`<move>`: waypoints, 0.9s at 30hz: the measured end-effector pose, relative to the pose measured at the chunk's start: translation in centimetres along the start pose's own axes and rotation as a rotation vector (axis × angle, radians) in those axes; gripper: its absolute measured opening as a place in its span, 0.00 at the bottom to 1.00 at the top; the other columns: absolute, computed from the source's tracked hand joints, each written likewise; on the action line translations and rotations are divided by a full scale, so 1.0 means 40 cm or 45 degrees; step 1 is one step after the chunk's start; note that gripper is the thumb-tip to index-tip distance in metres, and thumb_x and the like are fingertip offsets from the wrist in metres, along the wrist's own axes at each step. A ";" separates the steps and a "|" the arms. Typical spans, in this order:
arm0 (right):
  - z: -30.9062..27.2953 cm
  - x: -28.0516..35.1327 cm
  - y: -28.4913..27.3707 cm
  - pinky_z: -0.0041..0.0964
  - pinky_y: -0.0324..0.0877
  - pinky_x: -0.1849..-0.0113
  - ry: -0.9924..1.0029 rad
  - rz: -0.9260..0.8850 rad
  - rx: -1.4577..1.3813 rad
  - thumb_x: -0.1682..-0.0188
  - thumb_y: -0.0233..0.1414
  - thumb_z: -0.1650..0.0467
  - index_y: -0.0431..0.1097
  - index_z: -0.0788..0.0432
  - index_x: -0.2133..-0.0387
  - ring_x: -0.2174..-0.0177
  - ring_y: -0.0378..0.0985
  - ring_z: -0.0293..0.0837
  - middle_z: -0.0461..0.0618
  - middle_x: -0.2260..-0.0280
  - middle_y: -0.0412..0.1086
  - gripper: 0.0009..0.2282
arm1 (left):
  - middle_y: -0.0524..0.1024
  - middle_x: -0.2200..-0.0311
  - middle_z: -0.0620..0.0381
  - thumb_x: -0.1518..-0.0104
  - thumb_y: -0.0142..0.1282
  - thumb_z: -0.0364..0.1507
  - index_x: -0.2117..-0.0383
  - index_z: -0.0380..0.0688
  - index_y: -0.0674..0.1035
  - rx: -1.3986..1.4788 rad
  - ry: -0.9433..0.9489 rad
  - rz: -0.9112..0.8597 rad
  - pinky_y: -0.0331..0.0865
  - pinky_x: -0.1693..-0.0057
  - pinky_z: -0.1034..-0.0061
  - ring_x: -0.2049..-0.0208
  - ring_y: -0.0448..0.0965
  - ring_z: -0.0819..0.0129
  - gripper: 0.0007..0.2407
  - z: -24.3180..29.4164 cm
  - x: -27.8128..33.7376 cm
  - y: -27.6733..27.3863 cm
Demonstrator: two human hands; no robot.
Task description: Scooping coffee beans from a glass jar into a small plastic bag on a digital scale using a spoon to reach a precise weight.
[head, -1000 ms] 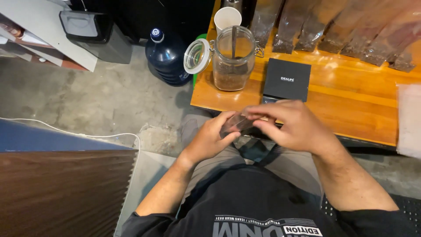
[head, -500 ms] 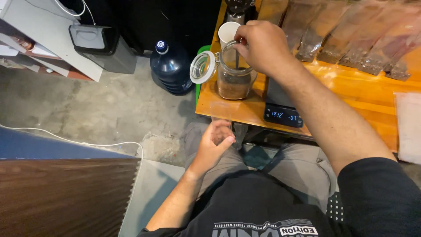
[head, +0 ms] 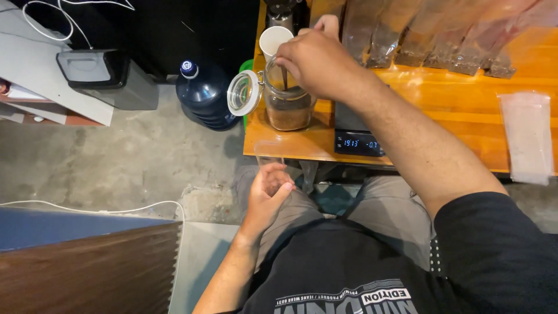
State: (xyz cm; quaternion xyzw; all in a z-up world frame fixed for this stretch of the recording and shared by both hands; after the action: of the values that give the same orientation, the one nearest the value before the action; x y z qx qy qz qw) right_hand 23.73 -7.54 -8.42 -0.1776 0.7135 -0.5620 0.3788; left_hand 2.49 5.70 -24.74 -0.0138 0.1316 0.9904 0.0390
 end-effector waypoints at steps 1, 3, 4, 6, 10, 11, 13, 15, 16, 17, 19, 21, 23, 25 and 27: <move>0.008 0.005 0.009 0.50 0.48 0.59 -0.001 -0.003 0.000 0.41 0.52 0.67 0.76 0.51 0.73 0.71 0.69 0.51 0.43 0.76 0.75 0.11 | 0.78 0.68 0.54 0.40 0.59 0.23 0.50 0.41 0.72 0.003 -0.001 0.001 0.76 0.52 0.75 0.65 0.81 0.68 0.14 0.000 0.001 0.002; 0.007 0.008 0.018 0.53 0.51 0.56 -0.139 0.084 0.266 0.43 0.56 0.66 0.77 0.49 0.76 0.70 0.70 0.49 0.40 0.74 0.77 0.10 | 0.78 0.68 0.54 0.40 0.59 0.23 0.50 0.41 0.72 0.023 0.001 0.001 0.75 0.52 0.75 0.65 0.81 0.68 0.13 0.005 0.001 0.002; -0.012 0.007 0.005 0.53 0.51 0.56 -0.147 0.088 0.267 0.43 0.56 0.66 0.77 0.49 0.76 0.70 0.70 0.49 0.40 0.74 0.77 0.10 | 0.78 0.68 0.54 0.40 0.59 0.23 0.50 0.41 0.72 0.023 0.008 0.006 0.75 0.52 0.75 0.65 0.81 0.68 0.13 0.006 0.003 0.002; -0.037 0.009 0.011 0.52 0.47 0.55 -0.068 -0.267 0.128 0.45 0.46 0.73 0.65 0.49 0.85 0.71 0.68 0.50 0.41 0.80 0.72 0.16 | 0.78 0.69 0.55 0.41 0.59 0.23 0.51 0.41 0.72 -0.018 0.006 0.020 0.75 0.52 0.76 0.65 0.81 0.69 0.13 0.010 0.007 0.003; -0.044 0.003 -0.003 0.51 0.46 0.55 -0.014 -0.379 0.015 0.45 0.47 0.72 0.67 0.49 0.82 0.73 0.68 0.53 0.47 0.80 0.70 0.13 | 0.78 0.69 0.55 0.41 0.59 0.23 0.51 0.42 0.73 -0.034 -0.022 0.032 0.75 0.52 0.76 0.65 0.81 0.69 0.13 0.018 0.008 0.003; -0.039 0.000 -0.002 0.51 0.50 0.56 0.019 -0.365 -0.112 0.44 0.47 0.70 0.71 0.50 0.79 0.71 0.73 0.52 0.44 0.78 0.74 0.13 | 0.78 0.69 0.55 0.41 0.59 0.23 0.51 0.42 0.73 -0.020 0.003 0.024 0.76 0.52 0.75 0.66 0.80 0.69 0.13 0.017 0.008 0.003; -0.022 -0.001 0.002 0.51 0.53 0.58 0.045 -0.350 -0.240 0.43 0.47 0.68 0.76 0.50 0.77 0.70 0.77 0.50 0.41 0.76 0.78 0.14 | 0.77 0.70 0.54 0.41 0.59 0.22 0.51 0.41 0.73 -0.008 0.031 0.022 0.77 0.53 0.75 0.66 0.80 0.68 0.13 0.013 0.005 0.003; 0.009 0.001 0.011 0.51 0.50 0.55 0.178 -0.327 -0.291 0.41 0.46 0.65 0.77 0.46 0.70 0.64 0.79 0.45 0.33 0.74 0.78 0.12 | 0.77 0.70 0.55 0.41 0.59 0.23 0.51 0.41 0.72 0.006 0.061 0.009 0.77 0.53 0.75 0.67 0.80 0.68 0.14 0.010 0.003 0.003; 0.012 0.006 0.011 0.51 0.50 0.55 0.167 -0.327 -0.295 0.41 0.46 0.65 0.77 0.46 0.70 0.64 0.79 0.45 0.33 0.74 0.78 0.12 | 0.77 0.70 0.55 0.41 0.59 0.23 0.51 0.41 0.72 0.003 0.064 0.020 0.77 0.53 0.75 0.67 0.80 0.68 0.14 0.015 0.002 0.004; 0.032 0.012 0.001 0.52 0.50 0.51 0.321 -0.213 -0.411 0.41 0.44 0.66 0.76 0.45 0.70 0.65 0.78 0.42 0.33 0.75 0.77 0.12 | 0.76 0.70 0.55 0.40 0.59 0.23 0.50 0.41 0.72 0.045 0.038 0.012 0.78 0.54 0.74 0.67 0.79 0.68 0.14 0.018 0.001 0.007; 0.064 0.028 -0.004 0.53 0.50 0.47 0.466 -0.099 -0.528 0.42 0.43 0.66 0.76 0.45 0.70 0.66 0.78 0.38 0.32 0.76 0.76 0.12 | 0.76 0.69 0.55 0.40 0.59 0.23 0.49 0.40 0.72 0.087 0.017 0.010 0.79 0.54 0.73 0.67 0.79 0.68 0.14 0.016 -0.008 0.008; 0.105 0.052 -0.008 0.36 0.68 0.69 0.609 0.097 -0.717 0.44 0.46 0.73 0.76 0.52 0.71 0.74 0.77 0.34 0.41 0.76 0.75 0.10 | 0.76 0.67 0.53 0.40 0.60 0.25 0.48 0.39 0.70 0.187 -0.033 -0.025 0.80 0.56 0.71 0.67 0.81 0.64 0.16 0.001 -0.020 0.010; 0.154 0.070 0.019 0.34 0.67 0.69 0.663 0.176 -0.762 0.45 0.46 0.72 0.76 0.51 0.72 0.75 0.75 0.32 0.40 0.78 0.74 0.10 | 0.77 0.68 0.53 0.40 0.60 0.26 0.47 0.39 0.70 0.220 -0.072 -0.017 0.82 0.58 0.69 0.68 0.81 0.64 0.16 0.002 -0.044 0.014; 0.185 0.088 0.021 0.33 0.66 0.70 0.718 0.257 -0.803 0.47 0.46 0.71 0.76 0.50 0.73 0.76 0.73 0.31 0.39 0.79 0.73 0.10 | 0.77 0.69 0.53 0.41 0.60 0.26 0.46 0.39 0.71 0.256 -0.111 -0.013 0.83 0.59 0.67 0.69 0.81 0.63 0.17 0.029 -0.064 0.028; 0.204 0.116 0.014 0.30 0.58 0.75 0.920 0.309 -0.965 0.45 0.45 0.71 0.77 0.50 0.72 0.78 0.67 0.30 0.40 0.78 0.72 0.12 | 0.74 0.69 0.52 0.39 0.57 0.26 0.46 0.39 0.70 0.415 -0.245 0.023 0.82 0.57 0.67 0.67 0.79 0.64 0.16 0.068 -0.076 0.050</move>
State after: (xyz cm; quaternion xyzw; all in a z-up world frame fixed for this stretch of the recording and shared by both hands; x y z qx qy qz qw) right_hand 26.87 -15.96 -11.18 -0.0133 0.9667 -0.2427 0.0806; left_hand 5.33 4.28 -21.48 0.0885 0.2861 0.9531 0.0444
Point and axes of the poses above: each hand's wrist, its own x-axis away from the middle knuckle, its own y-axis out of the palm, z = x × y, the point moved 5 cm from there along -x, towards the middle knuckle
